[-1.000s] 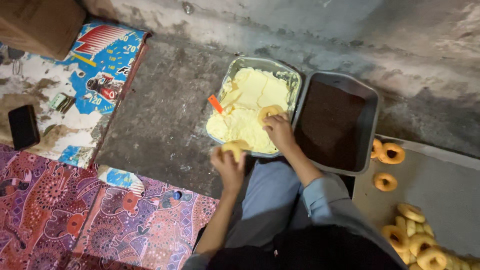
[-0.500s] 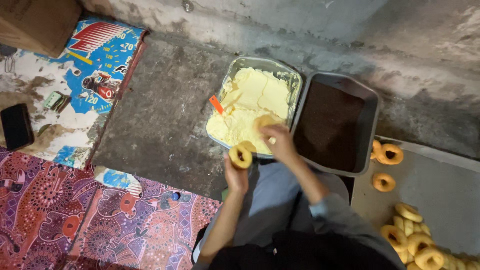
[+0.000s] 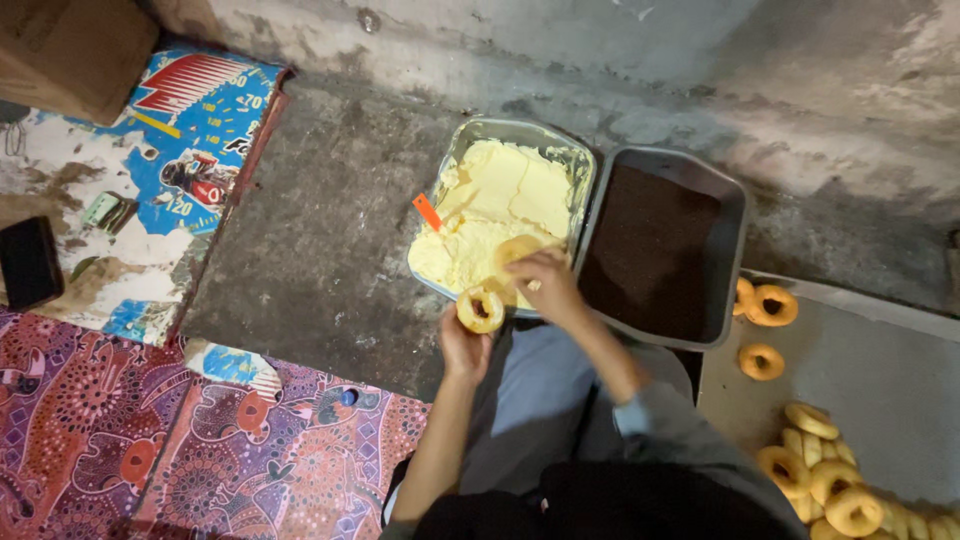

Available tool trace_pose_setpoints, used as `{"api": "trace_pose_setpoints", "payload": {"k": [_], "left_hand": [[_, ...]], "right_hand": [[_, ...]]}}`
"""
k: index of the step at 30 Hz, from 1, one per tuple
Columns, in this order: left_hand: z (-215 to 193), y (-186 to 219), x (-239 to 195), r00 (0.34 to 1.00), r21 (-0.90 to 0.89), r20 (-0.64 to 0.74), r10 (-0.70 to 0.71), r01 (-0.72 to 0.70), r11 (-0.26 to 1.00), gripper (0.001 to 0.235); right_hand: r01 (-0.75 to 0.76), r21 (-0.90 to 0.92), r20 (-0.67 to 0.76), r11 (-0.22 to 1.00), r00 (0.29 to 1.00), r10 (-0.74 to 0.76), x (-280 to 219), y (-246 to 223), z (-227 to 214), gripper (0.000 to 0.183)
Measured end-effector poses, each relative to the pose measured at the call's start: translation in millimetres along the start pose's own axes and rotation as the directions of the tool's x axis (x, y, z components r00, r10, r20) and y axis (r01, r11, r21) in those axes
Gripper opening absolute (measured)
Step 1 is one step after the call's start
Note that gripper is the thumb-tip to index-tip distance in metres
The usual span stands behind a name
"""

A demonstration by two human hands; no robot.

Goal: The person repeatedly picks up doughnuts, dips them into a yellow creamy substance, then into a dark granular topping, and places them on a tray. The process is repeated for multiple doughnuts throughout the clip.

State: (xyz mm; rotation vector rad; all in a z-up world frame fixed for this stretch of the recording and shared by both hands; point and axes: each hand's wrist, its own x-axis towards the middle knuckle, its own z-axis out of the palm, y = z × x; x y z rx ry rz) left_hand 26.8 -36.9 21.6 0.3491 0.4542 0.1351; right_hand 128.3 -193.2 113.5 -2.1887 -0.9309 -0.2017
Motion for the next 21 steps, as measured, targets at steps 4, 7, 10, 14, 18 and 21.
{"api": "trace_pose_setpoints", "payload": {"k": [4,7,10,14,18,21], "left_hand": [[3,-1,-4,0.997,0.124,0.075,0.027,-0.036,0.992,0.051],[4,-7,-5,1.0,0.185,-0.026,0.008,-0.003,0.983,0.04],[7,-12,-6,0.992,0.057,0.103,-0.072,0.066,0.996,0.044],[9,-6,-11,0.965,0.004,0.263,0.003,-0.004,1.0,0.046],[25,-7,-20,0.989,0.044,0.138,-0.05,0.044,0.998,0.051],[43,-23,-21,0.986,0.116,0.129,-0.106,0.091,0.989,0.051]], "right_hand": [[0.029,0.197,0.128,0.98,0.99,-0.055,-18,-38,0,0.03],[-0.062,0.083,0.017,0.995,0.998,0.061,-14,-44,-9,0.031],[-0.002,0.113,0.017,0.994,1.0,0.0,-13,-44,-18,0.029],[0.054,0.176,0.155,0.983,0.985,-0.082,-24,-43,-28,0.03],[0.093,0.048,-0.042,0.995,0.995,-0.091,-27,-40,-44,0.032],[0.045,0.079,-0.072,0.996,0.997,-0.039,-31,-40,-50,0.031]]}}
